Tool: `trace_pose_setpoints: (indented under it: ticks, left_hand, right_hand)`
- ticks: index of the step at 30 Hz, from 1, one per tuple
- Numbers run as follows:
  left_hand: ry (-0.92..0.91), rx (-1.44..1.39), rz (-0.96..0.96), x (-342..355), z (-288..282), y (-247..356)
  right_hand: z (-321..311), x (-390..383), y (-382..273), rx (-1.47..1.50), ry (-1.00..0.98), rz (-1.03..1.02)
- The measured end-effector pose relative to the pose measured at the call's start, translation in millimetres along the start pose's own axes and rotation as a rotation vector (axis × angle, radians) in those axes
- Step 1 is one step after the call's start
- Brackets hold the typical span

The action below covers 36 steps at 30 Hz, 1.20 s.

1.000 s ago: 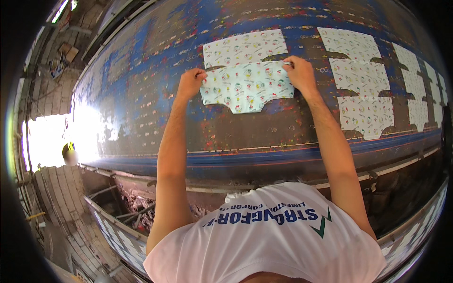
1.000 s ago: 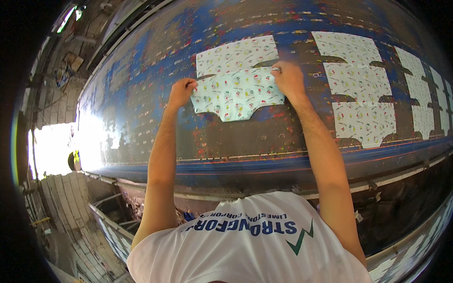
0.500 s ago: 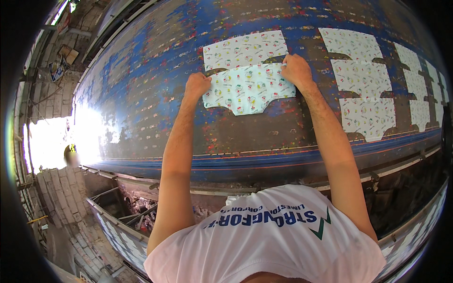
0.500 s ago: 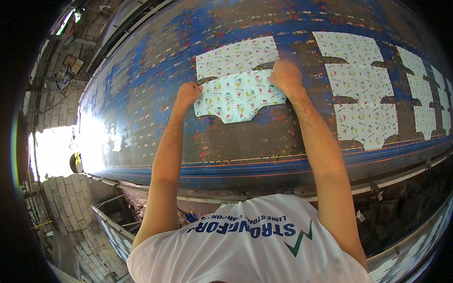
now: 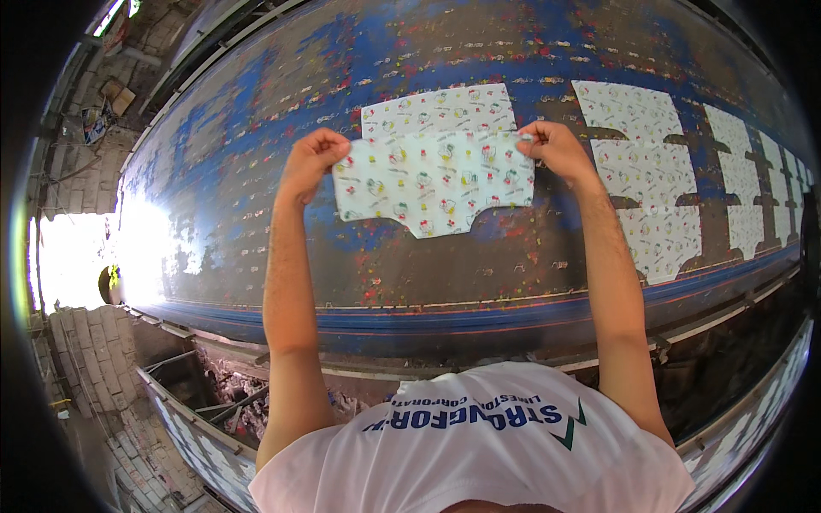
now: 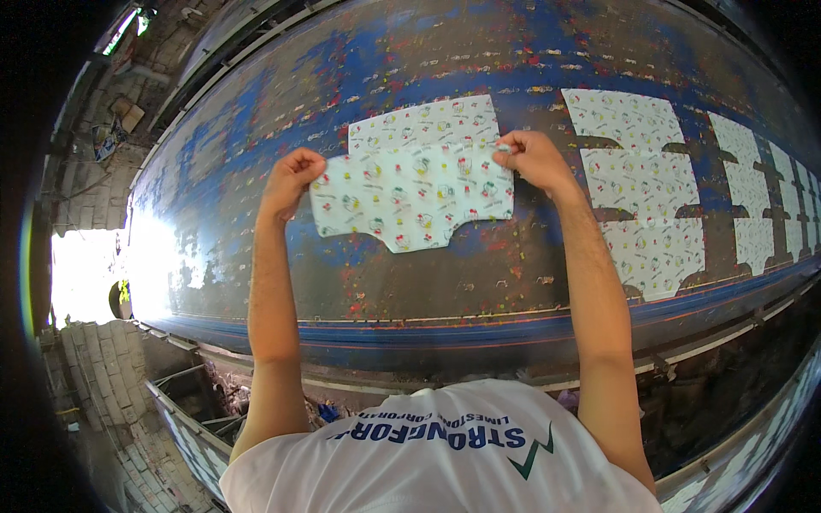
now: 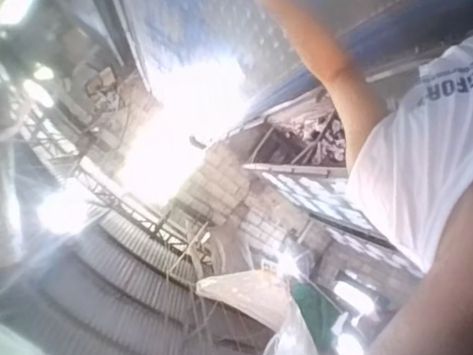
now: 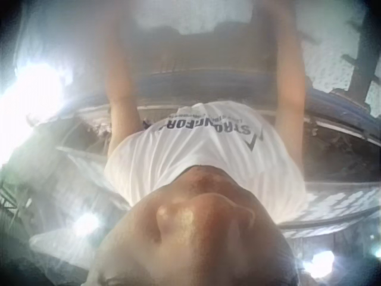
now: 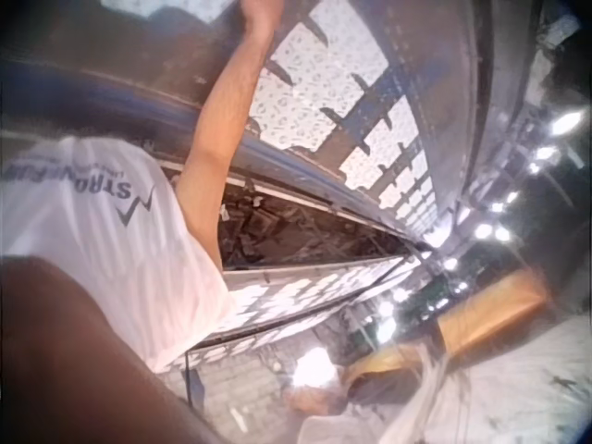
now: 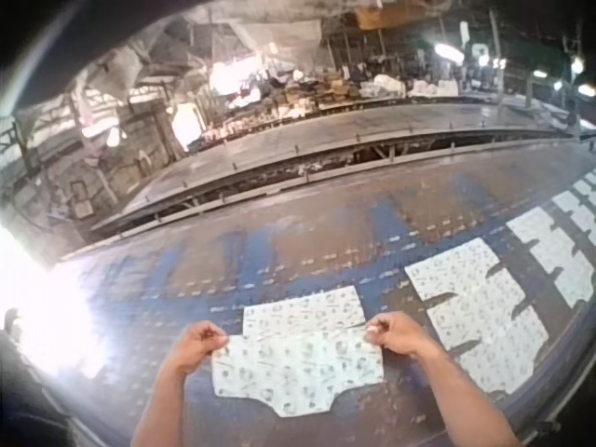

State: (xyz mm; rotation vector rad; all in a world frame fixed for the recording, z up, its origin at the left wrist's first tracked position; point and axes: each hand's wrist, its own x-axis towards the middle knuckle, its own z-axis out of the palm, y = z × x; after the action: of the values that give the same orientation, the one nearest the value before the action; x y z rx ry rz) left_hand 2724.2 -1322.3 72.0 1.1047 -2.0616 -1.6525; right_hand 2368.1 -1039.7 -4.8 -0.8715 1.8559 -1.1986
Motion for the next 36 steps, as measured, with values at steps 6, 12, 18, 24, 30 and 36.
trace_pose_setpoints:
  ticks: [6, 12, 18, 24, 30, 36]
  left_hand:
    - [0.12, 0.283, 0.028, 77, 0, -6]
    - [0.29, 0.692, 0.155, 146, 25, -52]
    - [0.208, 0.758, 0.101, 170, 22, -82]
    - [0.301, 0.83, 0.124, 170, 22, -79]
    - [0.219, 0.901, 0.02, 175, 27, -75]
    - [0.326, 0.904, 0.419, 135, 55, -63]
  right_hand:
    - [2, 74, -17, -0.325, 0.25, -0.172]
    - [25, 128, -4, -0.485, 0.368, -0.129]
    - [31, 145, 5, -0.653, 0.355, -0.131]
    - [23, 152, -9, -0.779, 0.228, -0.09]
    - [24, 161, -5, -0.798, 0.196, -0.075]
    - [55, 93, -17, -0.609, 0.309, -0.317]
